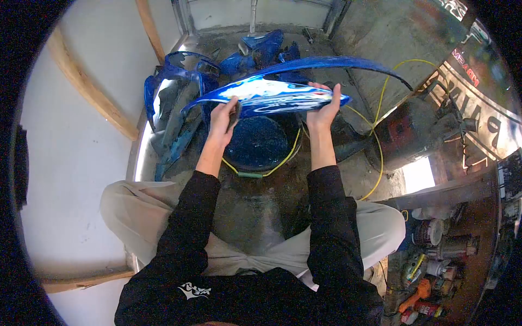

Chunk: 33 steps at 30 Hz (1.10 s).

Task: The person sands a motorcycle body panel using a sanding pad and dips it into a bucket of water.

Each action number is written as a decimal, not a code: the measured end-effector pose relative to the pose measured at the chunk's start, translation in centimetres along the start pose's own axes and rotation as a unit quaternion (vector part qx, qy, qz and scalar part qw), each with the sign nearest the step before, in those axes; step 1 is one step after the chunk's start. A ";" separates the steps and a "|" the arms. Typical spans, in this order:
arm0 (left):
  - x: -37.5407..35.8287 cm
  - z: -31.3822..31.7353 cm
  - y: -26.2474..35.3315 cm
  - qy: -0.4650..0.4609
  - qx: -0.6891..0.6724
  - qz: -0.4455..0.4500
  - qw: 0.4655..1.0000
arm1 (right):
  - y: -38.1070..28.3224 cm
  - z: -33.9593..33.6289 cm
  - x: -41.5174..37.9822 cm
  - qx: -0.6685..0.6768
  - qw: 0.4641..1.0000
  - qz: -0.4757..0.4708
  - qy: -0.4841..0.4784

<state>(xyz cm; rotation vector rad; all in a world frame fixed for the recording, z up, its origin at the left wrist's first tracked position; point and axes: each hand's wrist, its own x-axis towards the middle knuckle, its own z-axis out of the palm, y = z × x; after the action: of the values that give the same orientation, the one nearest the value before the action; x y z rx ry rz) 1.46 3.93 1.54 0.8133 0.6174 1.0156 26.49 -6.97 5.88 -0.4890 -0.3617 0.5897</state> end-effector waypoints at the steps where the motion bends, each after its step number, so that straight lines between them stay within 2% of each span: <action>1: 0.4 -1.1 0.2 -0.013 -0.012 -0.007 1.000 | -0.1 0.7 -0.7 -0.023 0.999 0.020 -0.018; 5: 1.5 -3.0 1.6 -0.022 -0.032 -0.015 0.999 | -0.4 1.3 -1.8 -0.095 0.988 0.085 -0.085; 6: 1.8 -3.3 2.0 -0.016 -0.021 -0.016 1.000 | -0.3 0.9 -2.0 -0.097 0.988 0.084 -0.085; 8: 1.9 -4.0 2.8 -0.016 0.013 -0.005 1.000 | 0.8 -1.1 -2.7 -0.200 0.969 0.142 -0.033; 10: 1.7 -4.4 3.4 0.010 0.032 -0.006 0.999 | 1.8 -2.6 -3.2 -0.205 0.964 0.168 -0.028; 12: 1.5 -4.3 3.1 0.039 0.035 -0.007 0.999 | 2.5 -3.3 -3.7 -0.331 0.927 0.177 -0.017; 14: 1.2 -4.4 2.8 0.065 0.038 -0.008 0.997 | 2.9 -3.5 -4.3 -0.319 0.932 0.173 -0.018; 16: 0.8 -5.1 2.4 0.034 0.035 -0.015 0.999 | 3.2 -3.6 -4.8 -0.345 0.925 0.153 -0.040; 19: 0.9 -6.5 1.1 0.008 -0.003 0.007 1.000 | 3.2 -3.3 -5.8 -0.317 0.933 0.166 -0.028; 24: 0.3 -8.0 -0.2 -0.034 0.015 -0.004 0.999 | 4.4 -3.8 -6.1 -0.285 0.941 0.183 -0.025; 25: 0.2 -8.1 -0.5 -0.041 0.021 -0.001 0.999 | 4.7 -4.0 -6.0 -0.250 0.952 0.174 -0.013; 32: -0.4 -9.5 -2.0 -0.095 0.122 -0.008 0.988 | 5.4 -5.7 -6.0 -0.265 0.950 0.166 0.016; 33: -0.5 -9.2 -2.1 -0.106 0.150 0.031 0.983 | 5.4 -5.8 -6.0 -0.236 0.956 0.168 0.031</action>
<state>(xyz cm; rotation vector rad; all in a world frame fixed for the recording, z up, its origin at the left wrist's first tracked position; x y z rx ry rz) -4.80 5.58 -5.29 1.1958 0.5709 0.8889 22.14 -8.59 -2.87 -1.0418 -0.3622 0.8187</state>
